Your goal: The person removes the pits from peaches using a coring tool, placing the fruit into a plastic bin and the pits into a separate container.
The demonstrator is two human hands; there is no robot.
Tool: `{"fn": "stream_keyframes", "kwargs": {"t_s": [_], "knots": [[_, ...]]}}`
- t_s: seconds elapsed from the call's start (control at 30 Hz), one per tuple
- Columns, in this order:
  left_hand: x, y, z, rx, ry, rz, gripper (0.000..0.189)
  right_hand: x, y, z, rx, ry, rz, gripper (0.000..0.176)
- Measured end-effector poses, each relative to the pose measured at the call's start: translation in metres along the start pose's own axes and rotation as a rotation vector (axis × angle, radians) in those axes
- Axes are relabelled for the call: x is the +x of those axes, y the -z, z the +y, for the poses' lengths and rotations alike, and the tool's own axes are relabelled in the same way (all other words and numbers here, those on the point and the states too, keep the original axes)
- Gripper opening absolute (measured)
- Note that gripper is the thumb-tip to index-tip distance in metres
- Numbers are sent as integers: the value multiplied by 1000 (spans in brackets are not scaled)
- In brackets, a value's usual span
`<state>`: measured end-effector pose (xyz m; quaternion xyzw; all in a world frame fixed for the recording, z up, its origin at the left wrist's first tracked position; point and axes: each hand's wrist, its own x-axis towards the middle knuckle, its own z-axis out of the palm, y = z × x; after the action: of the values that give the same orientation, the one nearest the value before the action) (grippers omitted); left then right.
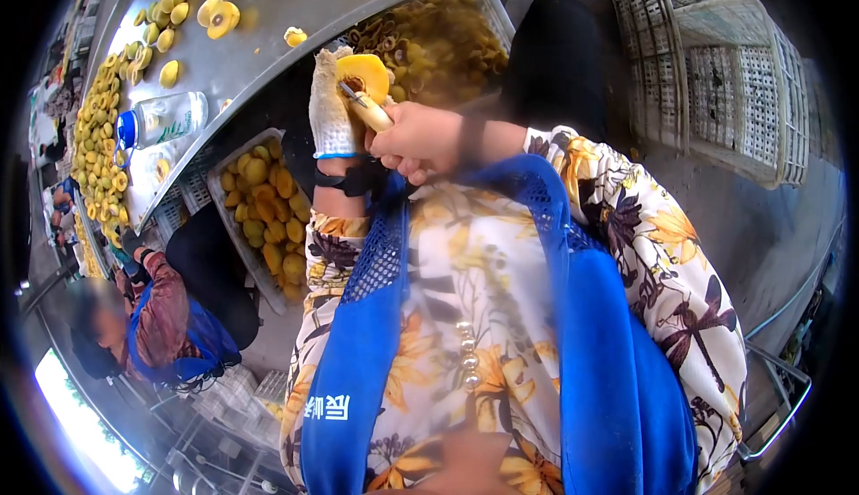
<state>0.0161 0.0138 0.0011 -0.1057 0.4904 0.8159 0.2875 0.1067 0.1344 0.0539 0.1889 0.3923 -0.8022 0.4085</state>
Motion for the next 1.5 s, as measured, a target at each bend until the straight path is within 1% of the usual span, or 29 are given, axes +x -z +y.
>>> {"fn": "stream_keyframes", "kwargs": {"t_s": [0.03, 0.13, 0.17, 0.27, 0.3, 0.4, 0.47, 0.53, 0.57, 0.6, 0.63, 0.67, 0.7, 0.73, 0.77, 0.8, 0.87, 0.93, 1.0, 1.03, 1.07, 1.13, 1.17, 1.27, 1.3, 1.4, 1.43, 1.47, 1.5], "knots": [[0, -6, -3, -19, -114, 65, 34, 0, 1, 1, 68, -30, -29, 11], [-16, -28, 7, 282, -326, 167, 29, -3, 6, 0, 180, -41, -168, 9], [-12, -26, 3, 259, -426, 122, 25, -3, 9, 0, 200, -40, -192, 8], [-8, -18, 9, 198, -202, 27, 28, 4, 14, 7, 236, -17, -242, 8], [0, -9, 7, 97, -114, -68, 34, 5, 13, 9, 234, 7, -245, 9], [-4, -6, 14, -163, 215, -145, 40, 13, 14, 13, 218, 67, -257, 10], [0, 6, 12, -198, 283, -217, 45, 21, 16, 19, 195, 125, -278, 12], [-2, 2, 17, -271, 292, -231, 49, 30, 20, 22, 145, 209, -307, 13], [-1, -2, 26, -388, 395, -241, 54, 31, 20, 20, 90, 316, -334, 14], [12, 13, 15, -395, 301, -138, 59, 30, 19, 18, 41, 417, -363, 15], [14, 16, 9, -433, 236, -46, 60, 30, 19, 17, -5, 521, -394, 16], [10, 10, 13, -465, 168, 46, 61, 27, 20, 12, 102, 501, -365, 16], [5, 12, 16, -404, 137, 68, 64, 21, 24, 6, 214, 477, -336, 16], [-2, 12, 21, -291, 162, 89, 59, 14, 28, 3, 332, 449, -302, 16], [-7, 15, 22, -241, 92, 81, 61, 8, 33, -1, 220, 462, -262, 17], [-9, 17, 24, -194, 21, 70, 62, 9, 42, -6, -18, 410, -66, 11], [-9, 21, 23, -222, -60, 119, 63, 12, 37, -3, -1257, 830, 521, 16], [-8, 18, 27, -201, -153, 160, 62, -13, 25, -13, -1353, 866, 502, 24], [-18, 11, 25, -143, -228, 217, 58, -9, 16, -8, -1153, 682, 649, 23], [-17, 18, 23, -148, -260, 133, 52, 0, 27, -3, -1187, 823, 582, 21], [-11, 20, 22, -143, -308, 158, 49, 5, 27, -4, -1220, 962, 511, 19], [-7, 25, 14, -132, -385, 227, 46, 5, 22, -9, -586, 384, 451, 18], [-19, 11, 21, -92, -373, 285, 47, 7, 28, -6, -456, 468, 344, 17], [-22, 18, 26, -102, -251, 200, 47, 15, 33, -6, -733, 583, 563, 16], [-22, 17, 25, -107, -291, 198, 48, 12, 30, -7, -746, 519, 607, 19], [-25, 10, 22, -10, -340, 218, 46, 6, 8, -6, -946, 402, 585, 30], [-27, -1, 21, -2, -394, 297, 41, 11, 9, 0, -1039, 509, 563, 28], [-24, 0, 18, 39, -420, 285, 38, 11, 5, 0, -1114, 500, 554, 27], [-20, 5, 13, 82, -445, 273, 36, 14, 4, 3, -1128, 511, 548, 28]]}}
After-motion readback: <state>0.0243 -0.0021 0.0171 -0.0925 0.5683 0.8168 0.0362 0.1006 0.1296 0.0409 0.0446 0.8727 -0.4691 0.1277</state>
